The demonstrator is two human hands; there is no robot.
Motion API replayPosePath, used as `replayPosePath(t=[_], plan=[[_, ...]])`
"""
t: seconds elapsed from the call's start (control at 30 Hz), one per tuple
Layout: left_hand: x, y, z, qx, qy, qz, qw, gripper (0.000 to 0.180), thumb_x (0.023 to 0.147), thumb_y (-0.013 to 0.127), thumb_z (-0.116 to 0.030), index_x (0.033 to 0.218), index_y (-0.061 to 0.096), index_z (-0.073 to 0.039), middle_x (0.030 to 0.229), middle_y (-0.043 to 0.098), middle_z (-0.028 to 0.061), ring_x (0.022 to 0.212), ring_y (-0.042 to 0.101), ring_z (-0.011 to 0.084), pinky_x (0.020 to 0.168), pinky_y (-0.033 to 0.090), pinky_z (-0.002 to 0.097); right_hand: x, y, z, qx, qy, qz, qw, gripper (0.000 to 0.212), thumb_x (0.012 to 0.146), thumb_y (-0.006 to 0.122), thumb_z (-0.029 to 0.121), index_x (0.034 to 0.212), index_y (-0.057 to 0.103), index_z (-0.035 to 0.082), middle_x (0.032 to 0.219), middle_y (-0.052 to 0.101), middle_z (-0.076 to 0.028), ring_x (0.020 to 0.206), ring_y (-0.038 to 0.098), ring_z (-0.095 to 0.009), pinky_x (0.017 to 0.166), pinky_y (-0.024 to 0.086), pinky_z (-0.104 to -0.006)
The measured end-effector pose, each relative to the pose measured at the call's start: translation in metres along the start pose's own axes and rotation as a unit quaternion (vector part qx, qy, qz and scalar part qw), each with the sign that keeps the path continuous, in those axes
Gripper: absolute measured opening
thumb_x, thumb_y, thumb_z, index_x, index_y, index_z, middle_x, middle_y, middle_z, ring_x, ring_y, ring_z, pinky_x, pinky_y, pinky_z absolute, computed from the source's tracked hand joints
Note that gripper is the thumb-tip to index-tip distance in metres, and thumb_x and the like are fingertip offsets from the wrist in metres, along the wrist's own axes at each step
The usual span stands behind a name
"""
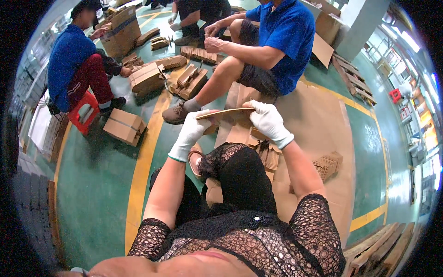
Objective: The person folds flat cardboard pieces by hand into specific shapes for industrial packaging.
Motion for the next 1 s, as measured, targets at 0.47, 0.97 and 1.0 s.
replayPosePath(t=[0.47, 0.97, 1.0], plan=[[0.015, -0.009, 0.035, -0.047, 0.093, -0.158, 0.982, 0.023, 0.074, 0.057, -0.008, 0.093, 0.062, 0.004, 0.076, 0.060, 0.0011, 0.066, 0.051, 0.0070, 0.058, 0.043, 0.0232, -0.002, 0.072, 0.026, -0.028, 0.030, -0.059, 0.997, 0.029, 0.089, 0.049, 0.008, 0.117, 0.052, 0.003, 0.083, 0.062, -0.015, 0.066, 0.061, -0.016, 0.061, 0.049, -0.0299], [0.017, -0.014, 0.039, -0.123, 0.074, -0.182, 0.973, 0.033, 0.072, 0.054, 0.000, 0.104, 0.061, 0.004, 0.085, 0.062, 0.0054, 0.070, 0.057, 0.0116, 0.061, 0.046, 0.0244, 0.000, 0.078, 0.027, -0.004, -0.003, -0.075, 0.997, 0.037, 0.080, 0.055, 0.007, 0.116, 0.054, 0.004, 0.094, 0.061, -0.021, 0.083, 0.061, -0.036, 0.074, 0.049, -0.0382], [0.016, -0.013, 0.038, -0.145, 0.030, -0.192, 0.970, 0.031, 0.072, 0.054, 0.000, 0.101, 0.062, 0.004, 0.081, 0.062, 0.0050, 0.067, 0.056, 0.0115, 0.058, 0.045, 0.0245, -0.001, 0.079, 0.028, -0.008, -0.014, -0.076, 0.997, 0.037, 0.079, 0.055, 0.007, 0.116, 0.054, 0.004, 0.094, 0.061, -0.021, 0.083, 0.061, -0.036, 0.074, 0.049, -0.0382]])
Point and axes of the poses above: each hand's wrist, its own x-axis towards the middle knuckle, its own y-axis out of the palm, z = x × y, the point moved 2 cm from there along x, towards the middle knuckle
